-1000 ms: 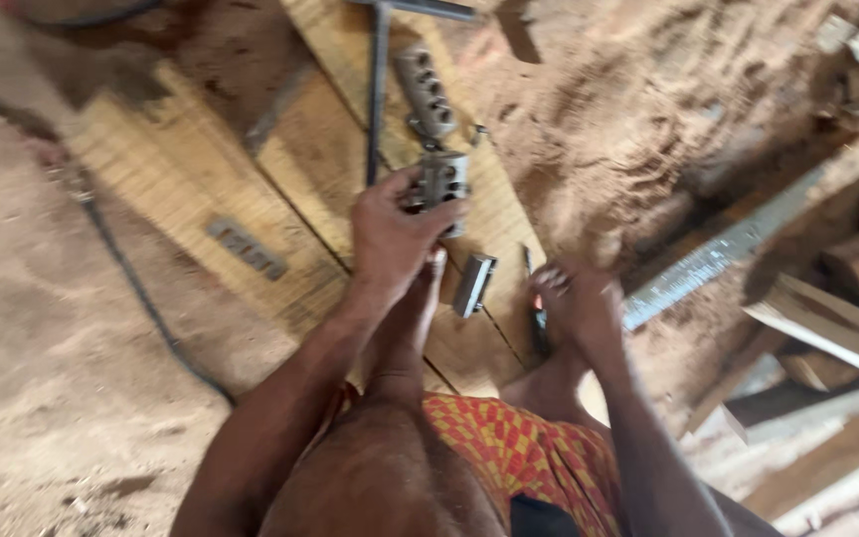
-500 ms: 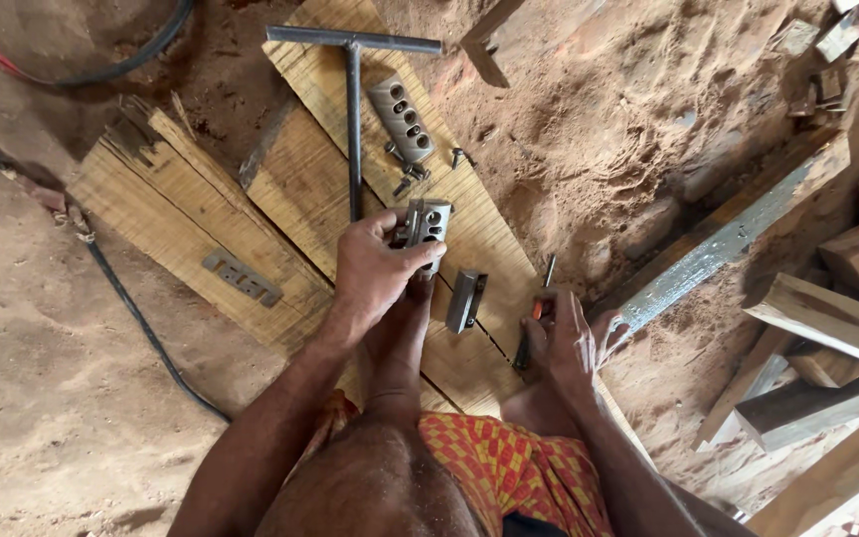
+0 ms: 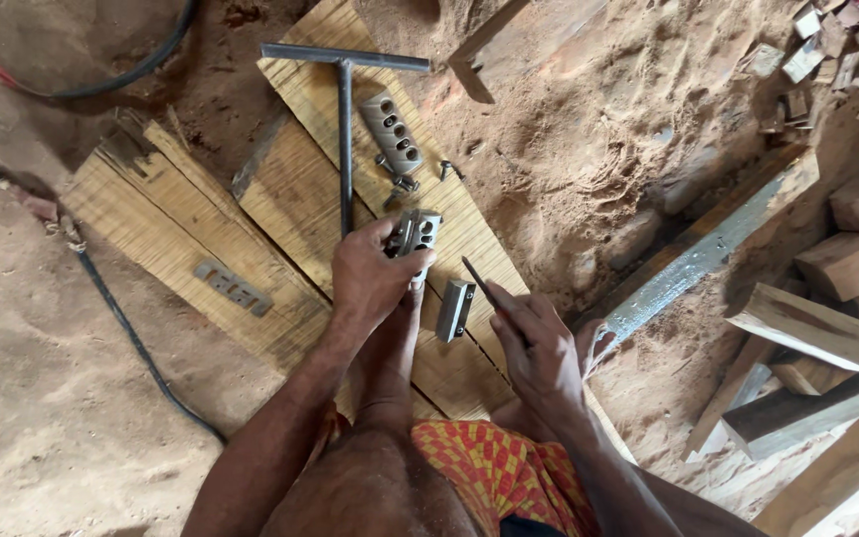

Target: The person sits on a wooden plank and assembles metal lock mechanisms using a screwdriver. They insert screws into the lock body, align the faceplate, and tighten the screws to secure the parts together. The person handles multiple lock units one at a time, placing completed units aside.

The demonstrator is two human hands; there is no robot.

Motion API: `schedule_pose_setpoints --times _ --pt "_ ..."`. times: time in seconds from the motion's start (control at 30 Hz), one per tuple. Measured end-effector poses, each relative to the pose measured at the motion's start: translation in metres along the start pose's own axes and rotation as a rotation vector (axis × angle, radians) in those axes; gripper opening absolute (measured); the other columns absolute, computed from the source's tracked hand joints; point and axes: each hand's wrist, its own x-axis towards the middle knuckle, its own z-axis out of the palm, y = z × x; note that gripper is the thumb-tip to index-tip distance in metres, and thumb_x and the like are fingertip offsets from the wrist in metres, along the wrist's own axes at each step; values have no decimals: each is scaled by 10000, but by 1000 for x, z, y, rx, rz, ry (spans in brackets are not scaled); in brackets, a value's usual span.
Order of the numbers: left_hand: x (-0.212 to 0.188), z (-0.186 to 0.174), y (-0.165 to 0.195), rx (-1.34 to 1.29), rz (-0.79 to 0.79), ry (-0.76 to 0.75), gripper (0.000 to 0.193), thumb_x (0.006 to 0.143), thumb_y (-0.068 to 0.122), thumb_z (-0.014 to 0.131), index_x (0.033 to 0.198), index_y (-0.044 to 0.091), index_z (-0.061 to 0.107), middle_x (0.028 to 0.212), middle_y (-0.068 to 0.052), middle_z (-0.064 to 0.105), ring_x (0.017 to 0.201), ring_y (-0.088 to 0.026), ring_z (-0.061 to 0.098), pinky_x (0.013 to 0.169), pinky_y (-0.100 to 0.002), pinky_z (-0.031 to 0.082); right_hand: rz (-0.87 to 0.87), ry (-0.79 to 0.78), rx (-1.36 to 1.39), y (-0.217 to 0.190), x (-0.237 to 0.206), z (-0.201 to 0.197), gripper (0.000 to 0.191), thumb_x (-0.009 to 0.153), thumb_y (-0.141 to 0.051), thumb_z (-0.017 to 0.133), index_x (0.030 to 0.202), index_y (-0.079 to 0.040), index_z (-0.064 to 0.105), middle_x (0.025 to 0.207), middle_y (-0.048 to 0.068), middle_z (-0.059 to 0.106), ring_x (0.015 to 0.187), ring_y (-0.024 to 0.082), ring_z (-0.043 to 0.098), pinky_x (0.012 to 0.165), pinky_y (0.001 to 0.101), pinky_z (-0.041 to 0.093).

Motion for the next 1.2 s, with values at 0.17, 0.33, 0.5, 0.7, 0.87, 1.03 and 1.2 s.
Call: schedule_pose_setpoints --times 0.17,0.33,0.5,0.7,0.87,1.03,1.2 --pt "2 -2 1 59 -14 -20 690 758 362 849 1356 88 640 1302 -186 684 1101 -269 719 951 -413 581 -65 -14 -175 -10 22 8 421 941 -118 723 1344 -238 702 891 60 715 708 176 680 602 337 555" --pt "-1 0 3 91 62 35 677 754 352 894 1316 54 660 1318 -195 675 1140 -293 697 972 -431 564 -168 28 -280 -7 33 12 415 935 -97 720 1325 -238 717 909 53 726 735 179 686 588 331 569" --pt "-3 -2 4 87 -26 -12 630 767 395 846 1321 139 688 1319 -138 701 1088 -243 738 918 -382 613 -178 19 -286 2 33 16 442 935 -80 710 1340 -256 714 938 46 738 747 161 692 583 320 573" --pt "-1 -1 3 138 -13 -3 680 769 433 859 1326 101 657 1372 -149 650 1118 -259 711 889 -387 614 -165 -18 -302 7 33 18 457 930 -77 716 1349 -260 701 942 50 743 751 152 687 564 300 582" --pt "-1 0 1 148 18 4 717 777 425 869 1342 50 635 1358 -172 654 1163 -274 690 946 -414 586 -163 -40 -298 2 34 14 469 923 -64 712 1347 -261 703 938 46 742 767 152 691 585 306 590" --pt "-1 1 0 127 26 0 695 783 411 872 1327 44 645 1355 -180 657 1180 -279 689 972 -421 579 -180 -24 -315 -5 36 12 470 918 -61 713 1344 -259 709 951 44 738 795 159 699 626 318 601" --pt "-1 2 -1 108 3 2 649 772 394 866 1306 81 670 1369 -169 650 1210 -283 669 972 -423 581 -239 -12 -418 -6 37 8 470 914 -58 696 1334 -270 710 980 45 744 835 186 708 610 331 607"
